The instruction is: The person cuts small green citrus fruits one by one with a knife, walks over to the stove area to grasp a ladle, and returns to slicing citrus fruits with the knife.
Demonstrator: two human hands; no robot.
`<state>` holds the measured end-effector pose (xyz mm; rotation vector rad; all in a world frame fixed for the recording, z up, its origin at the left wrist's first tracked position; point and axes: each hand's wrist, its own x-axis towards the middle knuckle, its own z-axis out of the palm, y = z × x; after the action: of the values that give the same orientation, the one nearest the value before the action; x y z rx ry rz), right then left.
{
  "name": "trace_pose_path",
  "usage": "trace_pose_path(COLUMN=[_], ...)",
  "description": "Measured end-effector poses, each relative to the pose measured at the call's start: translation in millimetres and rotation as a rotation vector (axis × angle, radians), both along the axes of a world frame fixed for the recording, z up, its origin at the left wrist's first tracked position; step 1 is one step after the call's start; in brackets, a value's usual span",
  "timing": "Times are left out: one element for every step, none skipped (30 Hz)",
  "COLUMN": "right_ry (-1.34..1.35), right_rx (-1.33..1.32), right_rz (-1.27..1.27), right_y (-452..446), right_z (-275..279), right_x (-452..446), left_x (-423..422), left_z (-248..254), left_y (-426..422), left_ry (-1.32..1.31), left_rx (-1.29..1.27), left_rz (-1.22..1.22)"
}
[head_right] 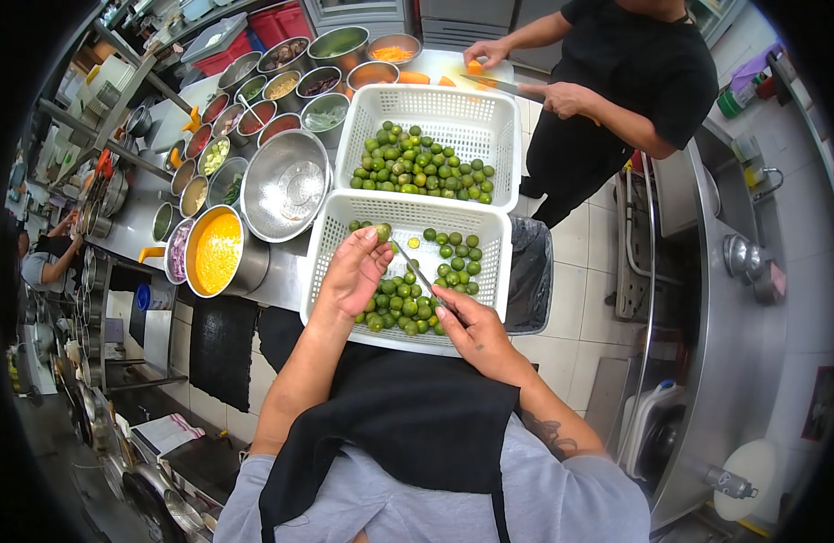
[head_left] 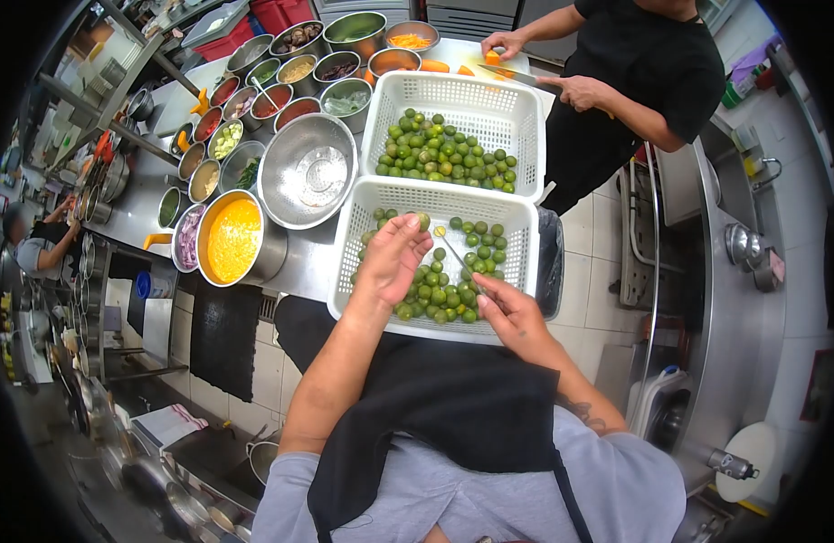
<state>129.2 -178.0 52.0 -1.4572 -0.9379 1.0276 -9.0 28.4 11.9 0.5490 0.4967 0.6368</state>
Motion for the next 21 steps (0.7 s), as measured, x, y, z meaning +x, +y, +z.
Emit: trace_pose_path(right_ry=[0.000, -0.008, -0.017, -0.017, -0.009, -0.001, -0.001, 0.004, 0.009, 0.009, -0.008, -0.024, -0.024, -0.057, -0.091, -0.091, -0.109, -0.128, -0.128, -0.144, -0.159], right_rx=[0.000, -0.007, -0.015, -0.015, -0.025, -0.035, -0.035, -0.033, -0.030, -0.030, -0.036, -0.043, -0.043, -0.027, -0.010, -0.011, -0.008, -0.004, -0.005, -0.008, -0.010], right_rz=[0.000, 0.001, 0.001, 0.001, 0.005, 0.009, 0.009, 0.006, 0.003, 0.003, 0.006, 0.010, 0.010, 0.010, 0.011, 0.011, 0.014, 0.017, 0.015, 0.015, 0.014], right_y=[0.7, 1.7, 2.5, 3.3, 4.2, 4.7, 5.1, 5.5, 5.7, 5.8, 5.9, 5.8, 6.0, 6.2, 6.2, 6.0, 5.9, 5.9, 5.8, 6.0, 6.2], right_z=[0.6, 1.9, 3.2, 4.4, 5.4, 5.9, 5.9, 5.8, 5.8, 6.0, 6.2, 6.4, 5.4, 3.5, 2.5, 2.5, 2.7, 2.8, 3.1, 3.7, 4.4], right_x=[0.1, 0.5, 1.0, 1.3, 1.4, 1.4, 0.9, 0.5, 0.3, 0.6, 1.1, 1.3, 1.3, 1.3, 1.3, 1.4, 1.4, 1.7, 2.1, 2.3, 2.2], left_x=[1.5, 2.5, 3.2, 3.6, 3.5, 3.1, 2.1, 1.5, 0.9, 0.5, 0.0, 0.1, 0.7, 1.3, 1.7, 1.9, 2.3, 3.4, 4.8, 5.3, 4.9], left_z=[4.7, 9.7, 14.9, 19.8, 22.5, 23.4, 24.0, 24.2, 24.2, 24.1, 23.9, 23.8, 23.8, 23.9, 24.4, 25.1, 25.4, 25.0, 24.6, 24.6, 25.0], left_y=[-3.4, -6.2, -8.3, -10.0, -11.1, -11.3, -11.3, -11.4, -12.0, -12.8, -13.6, -14.8, -16.2, -17.3, -18.0, -18.8, -19.5, -20.2, -20.9, -21.4, -21.8], left_ry=[-0.001, -0.002, -0.002, 0.001, 0.004, 0.005, 0.002, 0.000, 0.000, 0.030, 0.060, 0.060, 0.087, 0.115, 0.115, 0.112, 0.109, 0.108, 0.112, 0.117, 0.117], left_rx=[0.011, 0.022, 0.022, 0.021, 0.020, 0.020, 0.028, 0.035, 0.035, 0.080, 0.126, 0.126, 0.157, 0.188, 0.188, 0.197, 0.206, 0.205, 0.233, 0.261, 0.261], left_rz=[0.008, 0.017, 0.016, 0.006, -0.005, -0.005, -0.023, -0.040, -0.040, -0.036, -0.033, -0.033, -0.007, 0.019, 0.019, 0.038, 0.057, 0.057, 0.076, 0.097, 0.097])
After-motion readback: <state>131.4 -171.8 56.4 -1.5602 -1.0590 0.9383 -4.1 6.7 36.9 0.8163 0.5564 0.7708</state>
